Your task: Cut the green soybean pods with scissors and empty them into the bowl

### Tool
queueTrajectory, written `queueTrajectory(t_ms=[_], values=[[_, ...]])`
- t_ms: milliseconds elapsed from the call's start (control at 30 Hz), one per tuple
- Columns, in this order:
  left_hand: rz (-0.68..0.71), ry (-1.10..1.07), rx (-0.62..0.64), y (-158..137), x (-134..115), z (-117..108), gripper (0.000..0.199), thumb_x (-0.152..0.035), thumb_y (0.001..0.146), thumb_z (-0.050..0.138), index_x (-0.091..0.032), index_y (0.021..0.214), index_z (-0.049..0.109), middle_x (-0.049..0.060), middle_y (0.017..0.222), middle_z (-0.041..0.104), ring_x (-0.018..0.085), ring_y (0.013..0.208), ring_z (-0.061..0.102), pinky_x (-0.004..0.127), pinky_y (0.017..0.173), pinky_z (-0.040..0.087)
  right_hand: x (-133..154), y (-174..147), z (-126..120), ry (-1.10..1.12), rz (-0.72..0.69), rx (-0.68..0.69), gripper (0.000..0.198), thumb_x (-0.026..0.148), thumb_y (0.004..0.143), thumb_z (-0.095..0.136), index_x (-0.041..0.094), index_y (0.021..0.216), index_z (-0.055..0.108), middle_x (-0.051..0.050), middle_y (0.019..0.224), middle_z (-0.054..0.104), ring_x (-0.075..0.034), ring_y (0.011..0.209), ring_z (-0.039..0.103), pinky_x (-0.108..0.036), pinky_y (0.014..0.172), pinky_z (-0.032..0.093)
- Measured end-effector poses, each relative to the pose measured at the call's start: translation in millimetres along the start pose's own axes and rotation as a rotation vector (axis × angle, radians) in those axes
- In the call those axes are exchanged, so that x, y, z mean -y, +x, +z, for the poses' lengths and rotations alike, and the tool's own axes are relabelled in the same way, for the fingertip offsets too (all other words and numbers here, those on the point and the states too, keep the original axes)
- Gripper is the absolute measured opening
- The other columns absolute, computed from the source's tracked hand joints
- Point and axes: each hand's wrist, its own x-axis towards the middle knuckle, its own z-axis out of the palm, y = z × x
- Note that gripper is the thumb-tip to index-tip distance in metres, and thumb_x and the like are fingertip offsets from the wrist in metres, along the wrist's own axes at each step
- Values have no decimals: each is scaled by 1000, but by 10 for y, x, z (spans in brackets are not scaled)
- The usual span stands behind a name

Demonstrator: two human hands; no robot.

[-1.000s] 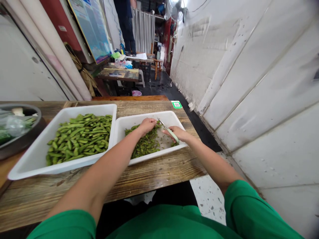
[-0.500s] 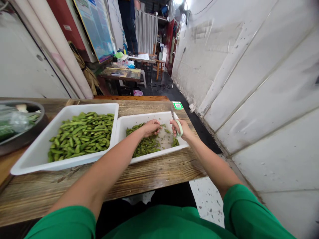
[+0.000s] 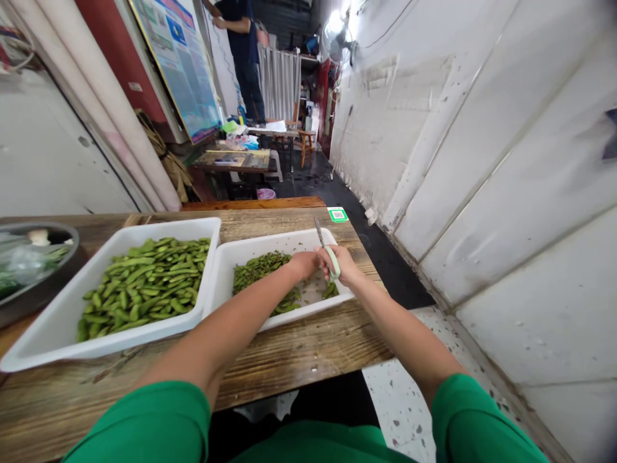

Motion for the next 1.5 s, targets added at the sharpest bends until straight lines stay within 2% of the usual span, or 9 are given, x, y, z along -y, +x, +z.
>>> queueTrajectory(t_ms=[133,300,433,600,767,967,1100,1267,1500], values=[[28,84,57,-15,46,-2,29,5,46,64,-19,35,50,-2,38,44,11,43,41,20,46,26,47,-17,13,16,26,16,38,52,70,61,15,72,52,6,42,46,-5,32,42,-15,27,36],[20,101,49,-189,31,-259,17,-6,49,69,-18,47,56,-3,46,52,9,45,42,19,46,28,167,-110,-30,6,137,160,39,51,69,63,14,71,52,5,43,48,-6,33,43,-17,30,41],[-106,-155,1,-477,38,-421,14,-27,62,67,-16,67,59,-1,54,56,7,40,37,19,41,26,259,-236,-114,-199,210,297,41,51,64,69,16,65,47,6,44,47,-6,33,43,-18,30,40],[-140,-492,-165,-601,23,-488,28,-33,57,73,-14,70,57,-5,48,48,5,40,35,18,39,24,318,-341,-170,-514,182,298,42,53,63,69,16,65,48,5,45,46,-7,34,43,-17,31,34],[-73,-497,-167,-541,11,-504,30,-34,54,75,-13,70,60,-6,43,45,5,37,33,19,39,23,414,-411,-109,-713,53,259,42,55,67,64,15,72,55,3,51,50,-7,40,43,-18,39,33],[-77,-591,-182,-538,7,-519,29,-30,51,77,-12,65,60,-5,43,47,5,38,35,19,39,24,442,-416,20,-833,28,205,43,57,68,61,14,69,57,4,46,45,-7,38,41,-19,40,31],[-113,-625,-170,-561,-16,-538,27,-26,51,78,-11,63,60,-4,44,49,4,38,35,18,38,24,421,-408,39,-849,83,176,45,58,67,61,14,64,55,5,42,44,-6,32,40,-18,34,29],[-284,-691,-33,-577,-35,-564,18,-15,56,75,-8,65,61,-3,45,49,2,35,30,16,34,18,426,-450,-91,-755,223,256,48,59,60,67,14,59,49,5,41,45,-6,30,39,-17,29,30],[-354,-967,80,-538,-125,-631,6,-4,71,57,-6,65,56,6,61,55,1,43,40,10,32,22,548,-573,-202,-429,374,336,51,64,69,57,15,83,52,5,51,48,-6,37,46,-17,34,40]])
